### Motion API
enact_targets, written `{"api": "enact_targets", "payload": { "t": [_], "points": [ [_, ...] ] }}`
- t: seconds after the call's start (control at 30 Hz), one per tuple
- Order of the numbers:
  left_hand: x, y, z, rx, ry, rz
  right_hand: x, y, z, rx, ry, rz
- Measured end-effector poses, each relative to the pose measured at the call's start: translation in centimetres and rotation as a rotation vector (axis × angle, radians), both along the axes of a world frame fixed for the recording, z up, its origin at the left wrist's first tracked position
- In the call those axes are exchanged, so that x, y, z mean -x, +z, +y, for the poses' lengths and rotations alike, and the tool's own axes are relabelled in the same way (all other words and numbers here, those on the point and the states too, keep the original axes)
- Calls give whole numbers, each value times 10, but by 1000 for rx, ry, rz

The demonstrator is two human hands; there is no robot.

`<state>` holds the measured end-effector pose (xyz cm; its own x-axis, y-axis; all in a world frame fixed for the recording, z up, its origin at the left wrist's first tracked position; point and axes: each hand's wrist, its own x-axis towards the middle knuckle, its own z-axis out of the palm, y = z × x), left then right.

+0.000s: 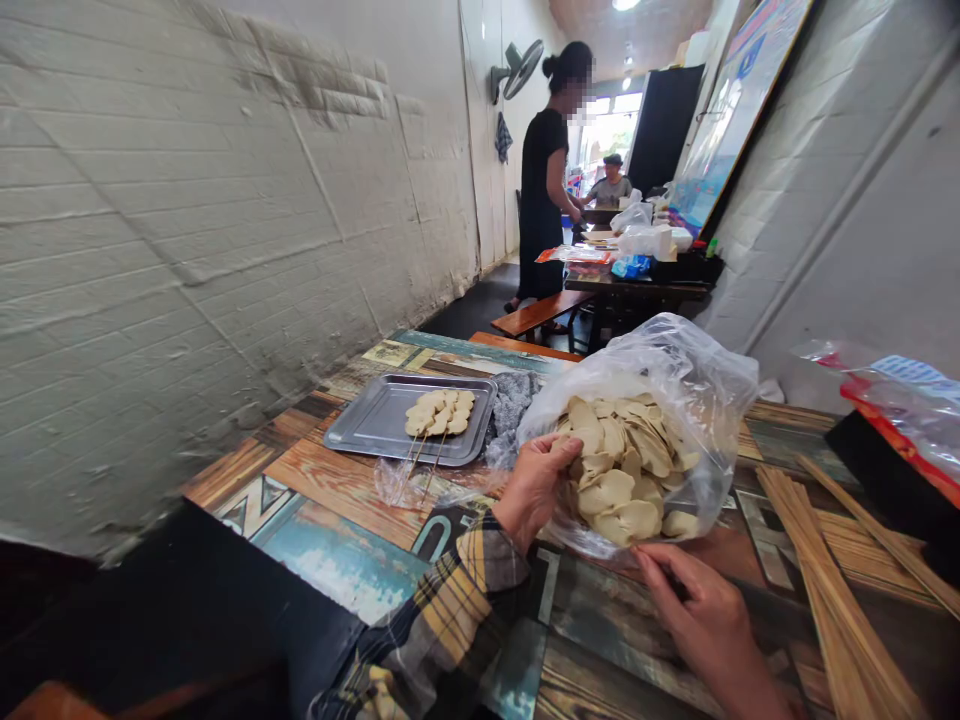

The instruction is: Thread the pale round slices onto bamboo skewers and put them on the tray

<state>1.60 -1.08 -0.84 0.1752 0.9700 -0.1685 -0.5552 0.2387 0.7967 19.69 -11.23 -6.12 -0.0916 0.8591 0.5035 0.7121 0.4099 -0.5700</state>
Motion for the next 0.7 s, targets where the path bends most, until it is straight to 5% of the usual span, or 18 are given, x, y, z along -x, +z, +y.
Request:
{"api": "enact_targets", "payload": {
  "t": [0.47,0.7],
  "points": [
    [-6,-3,-7,24,30,-72,-5,-6,0,-39,-17,-41],
    [-5,1,-7,5,-65,-136,-4,4,2,22,-84,31]
  ]
}}
